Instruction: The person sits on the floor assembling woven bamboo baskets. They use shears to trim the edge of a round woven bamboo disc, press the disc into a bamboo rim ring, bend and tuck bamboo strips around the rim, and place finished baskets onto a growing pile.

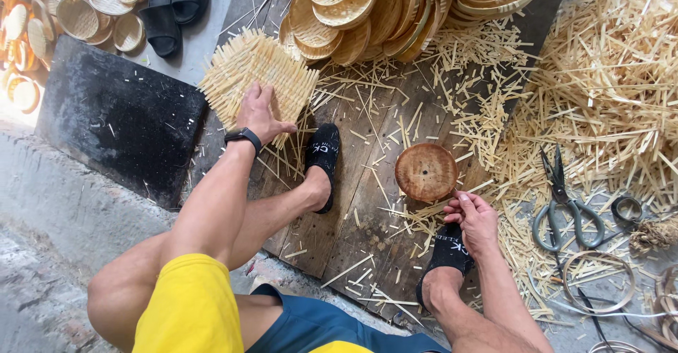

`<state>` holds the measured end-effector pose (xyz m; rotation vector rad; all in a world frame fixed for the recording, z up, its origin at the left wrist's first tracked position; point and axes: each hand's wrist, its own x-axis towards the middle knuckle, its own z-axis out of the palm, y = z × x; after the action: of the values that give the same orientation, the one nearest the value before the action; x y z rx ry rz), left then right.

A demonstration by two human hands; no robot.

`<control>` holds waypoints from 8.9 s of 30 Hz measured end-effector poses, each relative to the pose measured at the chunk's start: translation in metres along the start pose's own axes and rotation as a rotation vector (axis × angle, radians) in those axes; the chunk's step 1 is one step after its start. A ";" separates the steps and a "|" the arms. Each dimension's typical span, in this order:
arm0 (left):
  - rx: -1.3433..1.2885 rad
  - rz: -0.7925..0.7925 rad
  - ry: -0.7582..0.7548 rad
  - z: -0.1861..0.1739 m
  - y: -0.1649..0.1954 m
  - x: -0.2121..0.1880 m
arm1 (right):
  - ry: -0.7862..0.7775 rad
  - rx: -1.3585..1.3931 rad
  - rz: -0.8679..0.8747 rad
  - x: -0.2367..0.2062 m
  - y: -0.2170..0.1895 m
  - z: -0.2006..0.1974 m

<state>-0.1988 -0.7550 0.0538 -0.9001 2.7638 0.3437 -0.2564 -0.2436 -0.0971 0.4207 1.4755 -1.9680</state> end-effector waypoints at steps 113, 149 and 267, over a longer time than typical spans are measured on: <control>-1.688 -0.050 -0.858 -0.048 0.217 -0.253 | -0.254 -1.561 -1.189 -0.252 -0.217 0.199; -1.612 -0.150 -0.363 0.048 0.163 -0.137 | 0.169 -0.408 -0.173 -0.121 -0.104 0.110; -0.338 0.601 0.202 0.157 0.299 -0.132 | 0.423 -1.417 0.055 -0.012 -0.088 -0.190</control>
<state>-0.2539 -0.4027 -0.0136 -0.1309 3.1748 0.8789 -0.3269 -0.0465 -0.0858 0.1942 2.6001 -0.4126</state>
